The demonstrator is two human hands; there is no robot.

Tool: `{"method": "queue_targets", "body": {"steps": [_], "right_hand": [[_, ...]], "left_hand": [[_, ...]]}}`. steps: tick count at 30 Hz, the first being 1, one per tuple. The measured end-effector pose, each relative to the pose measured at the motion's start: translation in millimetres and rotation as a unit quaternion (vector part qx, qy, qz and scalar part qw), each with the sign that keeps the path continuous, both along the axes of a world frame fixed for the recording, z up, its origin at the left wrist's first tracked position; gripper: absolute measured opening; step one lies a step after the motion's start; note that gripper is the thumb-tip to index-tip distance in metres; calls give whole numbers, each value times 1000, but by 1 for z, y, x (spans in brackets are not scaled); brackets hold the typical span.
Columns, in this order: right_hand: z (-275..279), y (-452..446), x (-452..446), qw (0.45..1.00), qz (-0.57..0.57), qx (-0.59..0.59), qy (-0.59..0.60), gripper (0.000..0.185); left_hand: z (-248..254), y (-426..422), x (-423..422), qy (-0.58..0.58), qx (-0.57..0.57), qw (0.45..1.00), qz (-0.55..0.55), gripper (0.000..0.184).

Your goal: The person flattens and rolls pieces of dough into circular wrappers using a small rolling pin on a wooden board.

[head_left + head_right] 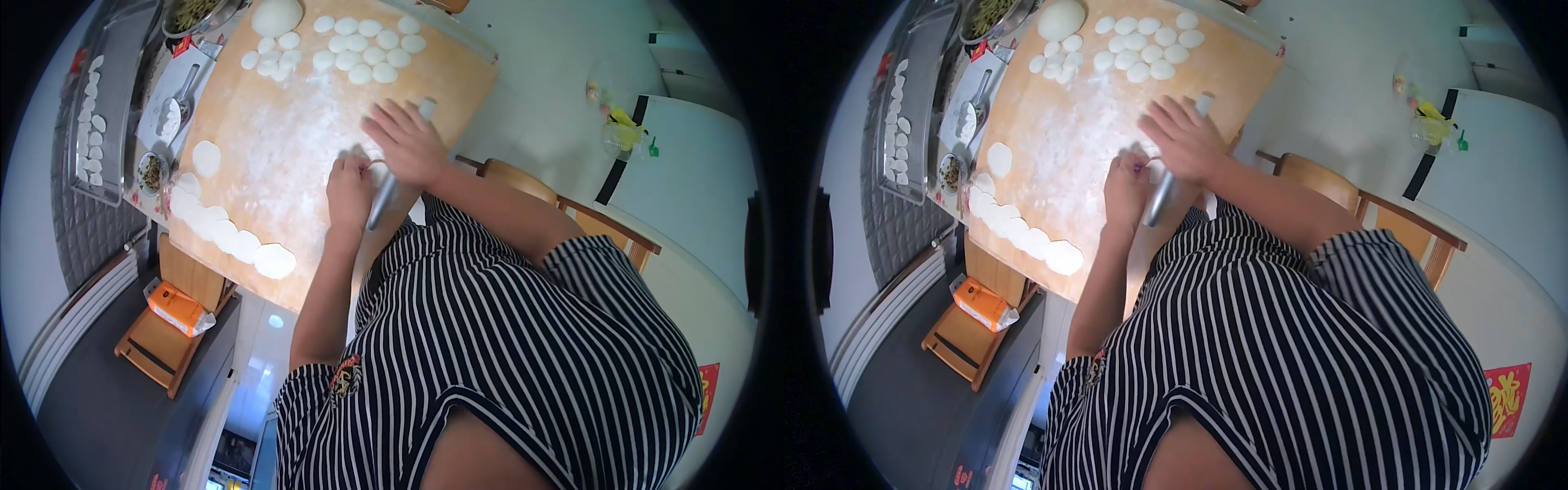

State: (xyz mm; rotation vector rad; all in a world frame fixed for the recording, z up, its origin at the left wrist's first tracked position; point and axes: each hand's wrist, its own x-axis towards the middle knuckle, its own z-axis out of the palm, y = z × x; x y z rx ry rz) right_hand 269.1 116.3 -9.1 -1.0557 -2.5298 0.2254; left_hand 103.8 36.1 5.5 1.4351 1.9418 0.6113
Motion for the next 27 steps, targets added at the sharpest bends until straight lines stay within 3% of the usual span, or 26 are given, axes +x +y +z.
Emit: {"method": "queue_targets", "body": {"steps": [2,4,6,8,10,13,17,20,21,23,27], "right_hand": [[-8,-9,21,1000,-8,28,0,57],[1,-15,22,999,-21,36,1,52],[15,-1,0,1000,-5,23,-11,53],[21,7,-29,1000,15,8,-20,55],[18,13,-47,1000,0,0,-20,66],[16,0,-18,1000,1,-3,-9,58],[0,-28,38,1000,-8,29,5,51],[10,-15,16,1000,3,19,0,51],[14,-4,-4,999,22,14,21,51],[21,10,-46,1000,9,22,15,51],[21,8,-43,999,19,32,11,54]], "left_hand": [[-2,-15,4,3,23,999,29,18],[-1,-26,3,-131,-107,979,115,20],[4,-22,-3,-166,-162,966,113,22],[23,-6,-6,-20,-169,985,26,25],[11,-1,-14,20,-173,985,3,27],[2,-5,-19,81,8,992,-95,18],[11,-20,-13,-35,-120,992,24,19],[17,-19,-17,-80,-172,982,2,22],[15,-15,-16,-81,-173,982,4,22],[8,-5,-16,31,-86,995,-37,24],[0,-4,-25,54,-18,996,-67,28]]}}
